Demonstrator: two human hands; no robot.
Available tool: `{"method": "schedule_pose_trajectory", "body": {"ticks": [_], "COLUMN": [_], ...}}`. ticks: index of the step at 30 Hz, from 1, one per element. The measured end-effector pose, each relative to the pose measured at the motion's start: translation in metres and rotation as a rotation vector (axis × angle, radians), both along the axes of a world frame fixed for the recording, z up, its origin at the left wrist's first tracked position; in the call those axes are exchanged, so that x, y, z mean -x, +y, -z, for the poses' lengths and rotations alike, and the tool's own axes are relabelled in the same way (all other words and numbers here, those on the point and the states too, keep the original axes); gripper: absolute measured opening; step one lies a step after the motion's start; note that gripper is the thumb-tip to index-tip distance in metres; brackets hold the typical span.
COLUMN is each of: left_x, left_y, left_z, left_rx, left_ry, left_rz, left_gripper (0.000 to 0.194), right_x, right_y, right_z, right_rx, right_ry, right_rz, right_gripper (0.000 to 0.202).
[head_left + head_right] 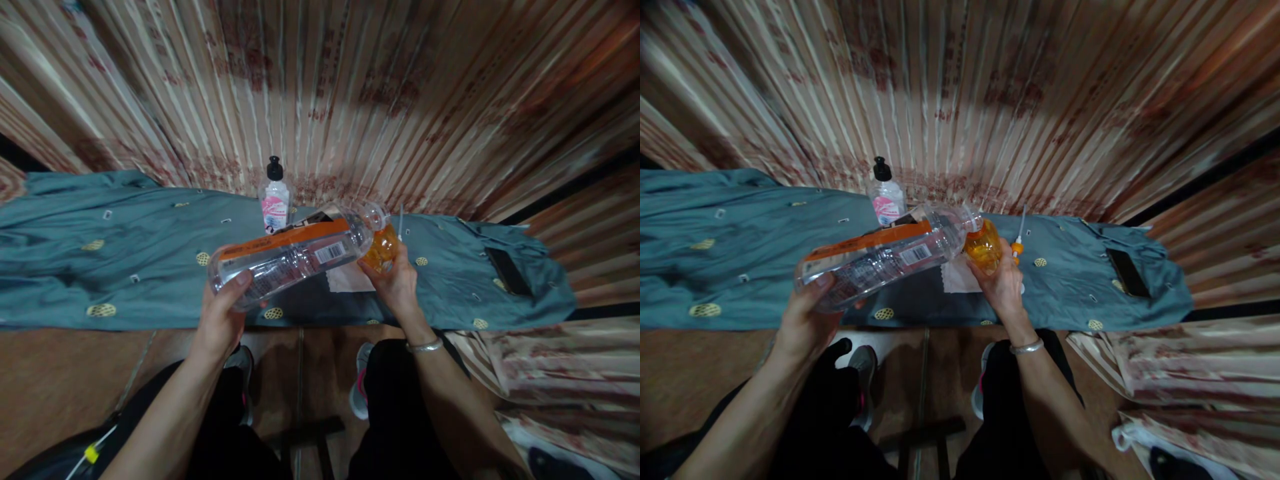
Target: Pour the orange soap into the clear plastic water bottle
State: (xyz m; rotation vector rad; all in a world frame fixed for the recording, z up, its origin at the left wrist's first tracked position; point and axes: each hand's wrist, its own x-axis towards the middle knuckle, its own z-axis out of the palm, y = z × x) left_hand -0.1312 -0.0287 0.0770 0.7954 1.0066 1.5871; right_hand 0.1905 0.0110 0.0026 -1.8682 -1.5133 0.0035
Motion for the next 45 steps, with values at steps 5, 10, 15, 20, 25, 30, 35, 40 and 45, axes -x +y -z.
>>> {"method": "schedule_pose_trajectory", "body": {"ticks": [5, 10, 15, 20, 25, 30, 35, 40, 45], "left_x": [0.0, 0.0, 0.001, 0.002, 0.001, 0.001, 0.003, 0.013, 0.021], "left_y": [-0.002, -0.003, -0.003, -0.004, -0.003, -0.004, -0.006, -0.006, -0.006], "left_z": [0.003, 0.008, 0.009, 0.005, 0.003, 0.001, -0.001, 0.009, 0.018], "left_rx": [0.031, 0.031, 0.017, 0.032, 0.04, 0.048, 0.049, 0.043, 0.023], "left_ry": [0.009, -0.02, -0.002, -0.006, -0.041, -0.037, -0.024, -0.008, -0.001], "left_rz": [-0.018, -0.018, -0.01, -0.009, -0.021, -0.022, -0.024, 0.053, 0.077], "left_gripper": [0.06, 0.06, 0.059, 0.063, 0.072, 0.072, 0.076, 0.075, 0.067], "right_x": [-0.002, -0.003, -0.001, -0.001, -0.002, -0.003, -0.004, -0.001, -0.003], "right_y": [-0.001, -0.002, -0.003, -0.003, -0.002, -0.001, -0.001, -0.002, -0.001], "right_z": [0.003, 0.001, 0.0, -0.002, -0.003, -0.001, 0.001, -0.002, -0.001], "right_rx": [-0.024, 0.01, 0.006, 0.0, 0.016, 0.007, -0.006, 0.005, 0.027], "right_ry": [-0.016, 0.002, 0.012, -0.004, 0.004, 0.018, 0.023, 0.026, 0.008], "right_rz": [0.013, 0.005, 0.012, 0.017, 0.006, 0.004, 0.002, 0.003, 0.009], "right_gripper": [0.095, 0.099, 0.097, 0.097, 0.096, 0.095, 0.097, 0.095, 0.095]}}
